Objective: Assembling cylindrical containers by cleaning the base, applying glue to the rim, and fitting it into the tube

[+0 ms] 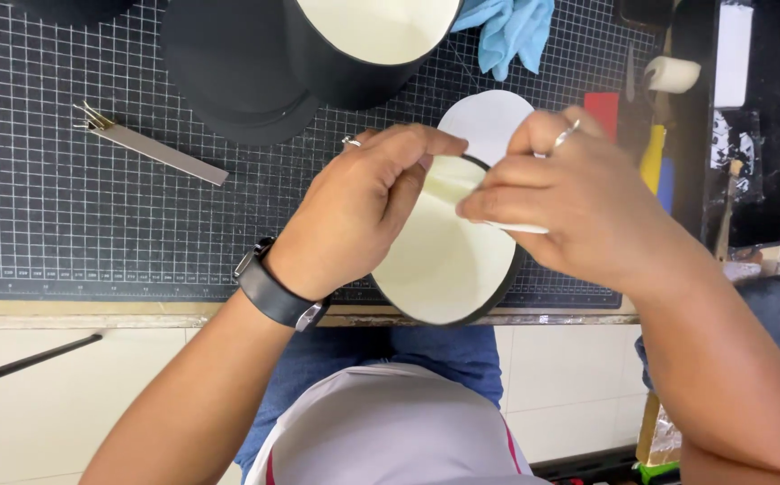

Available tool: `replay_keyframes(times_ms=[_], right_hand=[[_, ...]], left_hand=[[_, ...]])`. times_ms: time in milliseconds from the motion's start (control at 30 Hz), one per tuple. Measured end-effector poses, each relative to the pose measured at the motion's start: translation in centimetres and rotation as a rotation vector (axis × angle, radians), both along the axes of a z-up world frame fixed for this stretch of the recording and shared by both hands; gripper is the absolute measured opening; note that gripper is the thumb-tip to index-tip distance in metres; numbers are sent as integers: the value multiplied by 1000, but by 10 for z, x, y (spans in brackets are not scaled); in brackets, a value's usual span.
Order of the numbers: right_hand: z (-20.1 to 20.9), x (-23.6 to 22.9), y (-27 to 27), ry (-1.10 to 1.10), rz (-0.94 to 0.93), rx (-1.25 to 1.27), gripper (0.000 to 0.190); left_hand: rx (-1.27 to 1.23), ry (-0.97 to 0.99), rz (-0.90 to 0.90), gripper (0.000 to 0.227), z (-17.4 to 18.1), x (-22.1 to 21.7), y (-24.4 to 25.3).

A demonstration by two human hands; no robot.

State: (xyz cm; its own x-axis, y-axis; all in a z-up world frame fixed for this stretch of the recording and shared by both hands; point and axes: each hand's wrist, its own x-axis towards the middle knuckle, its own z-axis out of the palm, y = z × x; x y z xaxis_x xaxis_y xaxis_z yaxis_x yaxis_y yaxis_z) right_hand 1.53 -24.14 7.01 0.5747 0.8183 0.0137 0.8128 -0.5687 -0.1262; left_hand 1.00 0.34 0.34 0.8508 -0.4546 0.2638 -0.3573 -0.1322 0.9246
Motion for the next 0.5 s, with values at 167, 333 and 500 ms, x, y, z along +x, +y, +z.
replay_keyframes(times_ms=[167, 333, 500], right_hand=[[7, -2, -8, 185, -37, -68, 24], [2, 1, 2, 10, -5, -30, 20], [5, 0, -3, 130, 5, -30, 23]], left_hand=[[-12, -36, -162, 26, 2, 11, -3], [39, 11, -257, 28, 2, 29, -5], [-1, -18, -306, 25, -2, 34, -7]])
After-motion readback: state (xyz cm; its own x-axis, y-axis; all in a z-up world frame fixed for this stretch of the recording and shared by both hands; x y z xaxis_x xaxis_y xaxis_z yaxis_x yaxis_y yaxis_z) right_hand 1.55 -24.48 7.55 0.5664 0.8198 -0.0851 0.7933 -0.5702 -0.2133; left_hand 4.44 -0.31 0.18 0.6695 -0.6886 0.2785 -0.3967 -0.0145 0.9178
